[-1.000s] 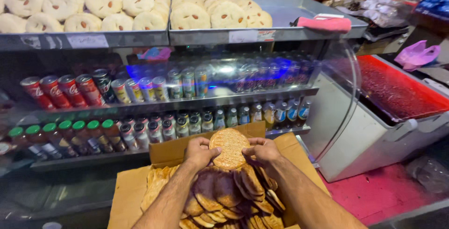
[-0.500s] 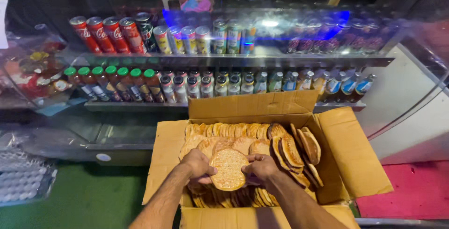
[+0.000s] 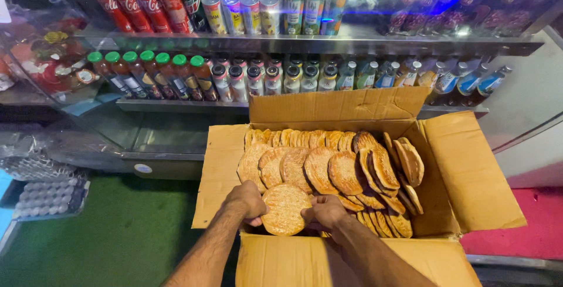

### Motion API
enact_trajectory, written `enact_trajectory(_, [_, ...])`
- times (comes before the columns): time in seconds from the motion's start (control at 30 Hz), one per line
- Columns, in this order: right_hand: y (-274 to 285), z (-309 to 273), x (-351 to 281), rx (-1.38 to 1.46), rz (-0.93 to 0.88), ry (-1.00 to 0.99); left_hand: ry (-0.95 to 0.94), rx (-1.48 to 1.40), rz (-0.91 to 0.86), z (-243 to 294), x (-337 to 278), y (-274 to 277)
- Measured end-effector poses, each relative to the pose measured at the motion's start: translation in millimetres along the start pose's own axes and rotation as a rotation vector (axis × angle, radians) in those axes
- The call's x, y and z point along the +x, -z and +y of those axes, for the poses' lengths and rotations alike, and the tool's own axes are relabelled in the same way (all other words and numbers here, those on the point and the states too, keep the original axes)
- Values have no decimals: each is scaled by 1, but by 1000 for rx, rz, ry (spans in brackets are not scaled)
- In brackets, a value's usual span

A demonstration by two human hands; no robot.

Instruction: The person repeatedly picks round flatbreads from a cardboard box, places them on a metal counter, and stacks them one by one. The person handles the bread by hand without using any tools.

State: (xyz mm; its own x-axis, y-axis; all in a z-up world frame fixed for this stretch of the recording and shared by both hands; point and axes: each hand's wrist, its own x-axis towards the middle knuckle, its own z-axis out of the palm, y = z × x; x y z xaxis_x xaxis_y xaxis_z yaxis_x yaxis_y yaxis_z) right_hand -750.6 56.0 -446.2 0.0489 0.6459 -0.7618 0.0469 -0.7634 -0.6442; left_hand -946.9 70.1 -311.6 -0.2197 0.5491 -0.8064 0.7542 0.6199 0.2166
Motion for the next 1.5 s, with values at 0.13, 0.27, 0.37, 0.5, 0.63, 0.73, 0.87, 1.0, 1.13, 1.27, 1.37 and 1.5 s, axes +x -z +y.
enact_trajectory(0.13, [-7, -6, -13, -61, -68, -20, -13, 74, 54, -2, -5, 1])
enact_trajectory(0.27, [-14, 29, 43, -85, -72, 2, -82, 254, 180, -20, 21, -4])
enact_trajectory(0.37, [-16, 32, 42, -96, -62, 47, -124, 250, 197, -25, 27, -6])
enact_trajectory(0.5, [-20, 33, 34, -229, -39, 70, -149, 227, 182, -25, 32, -7])
enact_trajectory(0.63, [-10, 21, 31, -670, 49, 89, -155, 240, 177, -23, 21, -10])
enact_trajectory(0.73, [-9, 4, 6, -792, 93, 53, -164, 253, 167, -20, 17, -12])
enact_trajectory(0.87, [1, 20, 33, -805, 164, 58, -183, 234, 167, -20, 22, -14])
enact_trajectory(1.0, [3, -4, -9, -825, 153, 56, -210, 251, 168, -16, 27, -17])
enact_trajectory(1.13, [19, 11, 24, -773, 179, 56, -240, 251, 156, -7, 26, -19])
enact_trajectory(1.27, [37, 20, 47, -698, 141, 93, -272, 266, 171, 6, 20, -26])
enact_trajectory(1.37, [48, 12, 40, -623, 158, 94, -338, 207, 146, 18, 24, -33])
enact_trajectory(1.5, [59, -17, 1, -503, 202, 83, -391, 83, 114, 33, 27, -49])
